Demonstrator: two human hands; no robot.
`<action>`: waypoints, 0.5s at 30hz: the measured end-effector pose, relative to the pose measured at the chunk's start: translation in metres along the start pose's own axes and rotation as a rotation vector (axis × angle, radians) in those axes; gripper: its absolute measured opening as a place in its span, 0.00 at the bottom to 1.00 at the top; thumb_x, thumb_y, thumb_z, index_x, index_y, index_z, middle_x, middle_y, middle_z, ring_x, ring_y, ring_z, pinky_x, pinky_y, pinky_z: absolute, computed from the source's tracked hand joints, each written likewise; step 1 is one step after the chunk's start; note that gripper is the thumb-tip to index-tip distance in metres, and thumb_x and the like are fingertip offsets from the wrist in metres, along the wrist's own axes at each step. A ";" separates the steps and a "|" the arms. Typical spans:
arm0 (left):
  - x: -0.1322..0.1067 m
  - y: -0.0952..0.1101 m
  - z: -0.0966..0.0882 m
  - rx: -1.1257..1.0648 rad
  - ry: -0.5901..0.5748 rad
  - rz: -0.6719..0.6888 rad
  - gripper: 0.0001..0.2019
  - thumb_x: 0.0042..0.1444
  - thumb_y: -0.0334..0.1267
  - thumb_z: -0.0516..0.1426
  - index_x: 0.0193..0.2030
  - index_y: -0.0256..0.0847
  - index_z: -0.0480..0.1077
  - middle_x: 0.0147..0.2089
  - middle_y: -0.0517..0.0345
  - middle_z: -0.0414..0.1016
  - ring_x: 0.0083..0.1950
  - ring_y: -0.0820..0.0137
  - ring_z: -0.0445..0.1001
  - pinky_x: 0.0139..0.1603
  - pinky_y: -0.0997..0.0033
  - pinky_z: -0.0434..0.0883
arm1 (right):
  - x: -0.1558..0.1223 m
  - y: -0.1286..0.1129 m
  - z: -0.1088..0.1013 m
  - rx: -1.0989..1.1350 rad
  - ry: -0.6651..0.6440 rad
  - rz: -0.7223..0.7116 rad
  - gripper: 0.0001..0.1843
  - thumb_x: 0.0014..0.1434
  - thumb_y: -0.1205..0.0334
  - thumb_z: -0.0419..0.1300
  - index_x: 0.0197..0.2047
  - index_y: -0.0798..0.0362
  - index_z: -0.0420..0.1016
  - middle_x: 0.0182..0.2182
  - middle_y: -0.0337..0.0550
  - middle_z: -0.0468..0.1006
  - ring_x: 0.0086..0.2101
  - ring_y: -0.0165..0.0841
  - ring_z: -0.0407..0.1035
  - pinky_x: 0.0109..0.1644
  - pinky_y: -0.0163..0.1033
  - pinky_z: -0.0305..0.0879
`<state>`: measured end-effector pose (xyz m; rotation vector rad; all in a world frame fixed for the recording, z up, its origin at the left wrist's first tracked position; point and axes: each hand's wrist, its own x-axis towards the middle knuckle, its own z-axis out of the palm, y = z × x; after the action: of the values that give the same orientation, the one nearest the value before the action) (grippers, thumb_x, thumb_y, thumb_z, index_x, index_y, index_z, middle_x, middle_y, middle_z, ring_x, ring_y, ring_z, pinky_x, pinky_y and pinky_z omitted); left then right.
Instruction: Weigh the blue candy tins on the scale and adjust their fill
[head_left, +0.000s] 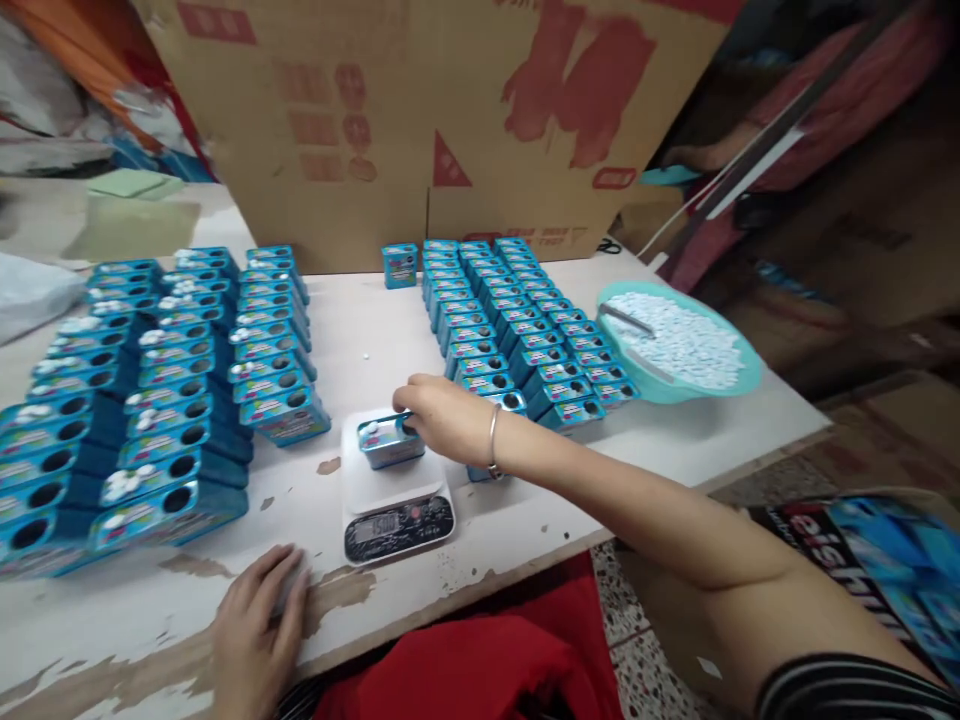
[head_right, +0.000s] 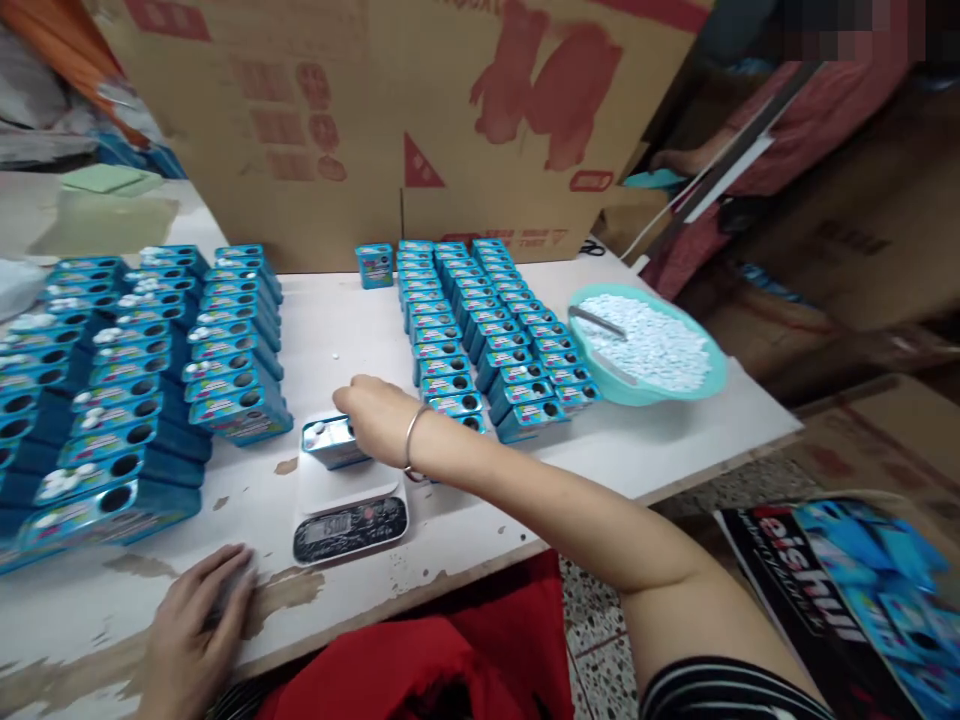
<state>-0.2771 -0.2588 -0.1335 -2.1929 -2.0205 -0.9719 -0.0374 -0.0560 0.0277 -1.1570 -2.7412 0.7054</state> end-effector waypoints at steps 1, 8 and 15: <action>0.001 -0.002 0.001 -0.005 0.001 0.003 0.12 0.59 0.41 0.52 0.49 0.44 0.69 0.48 0.50 0.73 0.48 0.61 0.72 0.49 0.56 0.67 | 0.000 0.002 -0.001 0.078 0.045 0.007 0.12 0.58 0.75 0.53 0.42 0.60 0.75 0.41 0.53 0.73 0.41 0.35 0.66 0.45 0.37 0.59; -0.001 0.000 0.002 -0.019 0.000 -0.027 0.11 0.59 0.40 0.54 0.48 0.44 0.70 0.48 0.51 0.72 0.48 0.62 0.71 0.50 0.58 0.68 | -0.037 0.054 -0.025 1.135 0.246 0.323 0.10 0.57 0.65 0.57 0.44 0.55 0.71 0.26 0.35 0.65 0.22 0.22 0.54 0.21 0.28 0.45; 0.014 0.022 -0.006 -0.061 0.013 -0.082 0.14 0.59 0.36 0.54 0.53 0.41 0.67 0.48 0.50 0.71 0.50 0.64 0.70 0.53 0.60 0.68 | -0.100 0.130 -0.036 1.158 0.466 0.592 0.11 0.52 0.58 0.64 0.38 0.53 0.72 0.23 0.34 0.56 0.19 0.21 0.47 0.18 0.29 0.35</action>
<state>-0.2603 -0.2524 -0.1134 -2.1414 -2.1182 -1.0670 0.1287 -0.0330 0.0118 -1.4493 -1.1706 1.5087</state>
